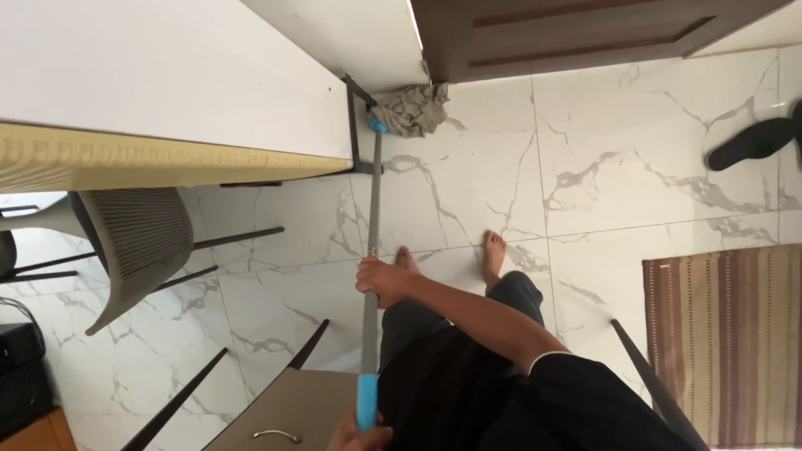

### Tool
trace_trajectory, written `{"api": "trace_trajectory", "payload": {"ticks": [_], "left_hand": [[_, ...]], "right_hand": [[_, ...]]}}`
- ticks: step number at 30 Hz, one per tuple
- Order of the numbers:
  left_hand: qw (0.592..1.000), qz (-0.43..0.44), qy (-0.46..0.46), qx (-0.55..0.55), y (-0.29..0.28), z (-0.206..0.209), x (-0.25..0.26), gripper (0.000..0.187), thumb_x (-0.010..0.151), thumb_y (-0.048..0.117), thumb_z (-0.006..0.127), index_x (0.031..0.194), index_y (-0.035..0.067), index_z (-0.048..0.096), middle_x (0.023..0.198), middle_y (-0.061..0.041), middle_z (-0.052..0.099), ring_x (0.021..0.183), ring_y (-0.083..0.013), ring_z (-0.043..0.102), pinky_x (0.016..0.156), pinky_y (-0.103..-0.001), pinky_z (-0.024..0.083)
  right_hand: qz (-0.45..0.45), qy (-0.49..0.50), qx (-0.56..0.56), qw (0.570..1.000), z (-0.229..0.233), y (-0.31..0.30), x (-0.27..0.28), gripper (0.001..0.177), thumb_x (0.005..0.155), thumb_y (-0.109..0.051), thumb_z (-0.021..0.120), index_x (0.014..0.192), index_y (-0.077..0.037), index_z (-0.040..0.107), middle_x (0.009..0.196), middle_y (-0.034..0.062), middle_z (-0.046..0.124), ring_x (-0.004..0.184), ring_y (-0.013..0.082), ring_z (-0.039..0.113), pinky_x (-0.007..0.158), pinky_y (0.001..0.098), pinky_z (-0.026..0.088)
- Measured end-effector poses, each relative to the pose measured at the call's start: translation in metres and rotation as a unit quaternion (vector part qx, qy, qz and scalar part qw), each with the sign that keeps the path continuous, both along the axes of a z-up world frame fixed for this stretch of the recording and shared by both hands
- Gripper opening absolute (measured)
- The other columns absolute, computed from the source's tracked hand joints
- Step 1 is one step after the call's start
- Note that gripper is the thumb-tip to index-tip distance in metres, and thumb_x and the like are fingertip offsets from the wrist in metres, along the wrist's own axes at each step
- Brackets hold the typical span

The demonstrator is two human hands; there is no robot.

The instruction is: Mopping the tiled floor of a dining room area.

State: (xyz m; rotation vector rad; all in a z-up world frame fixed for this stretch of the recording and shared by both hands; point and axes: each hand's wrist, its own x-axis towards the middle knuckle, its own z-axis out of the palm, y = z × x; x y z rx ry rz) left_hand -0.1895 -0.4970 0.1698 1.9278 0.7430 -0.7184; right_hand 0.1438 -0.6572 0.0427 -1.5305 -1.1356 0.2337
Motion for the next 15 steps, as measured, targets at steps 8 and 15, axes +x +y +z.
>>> {"api": "trace_trajectory", "payload": {"ticks": [8,15], "left_hand": [[0.928,0.052,0.228,-0.290,-0.044,0.004,0.060,0.017,0.081,0.004,0.074,0.080,0.006,0.057,0.069,-0.011,0.054,0.068,-0.0254,0.059,0.068,-0.044,0.045],[0.892,-0.104,0.263,-0.353,-0.084,0.113,0.140,0.019,0.084,0.009,0.070,0.103,0.007,0.064,0.083,-0.001,0.062,0.085,-0.0144,0.063,0.077,-0.035,0.047]], "right_hand": [[-0.024,-0.011,-0.074,0.997,-0.019,-0.060,-0.002,0.031,0.055,-0.022,0.077,0.070,-0.013,0.051,0.077,0.0050,0.053,0.091,0.0318,0.056,0.088,0.0458,0.045],[-0.101,-0.013,-0.021,0.995,-0.003,-0.120,-0.030,0.031,0.053,-0.022,0.075,0.069,-0.012,0.050,0.077,0.0062,0.055,0.089,0.0308,0.058,0.097,0.0463,0.044]]}}
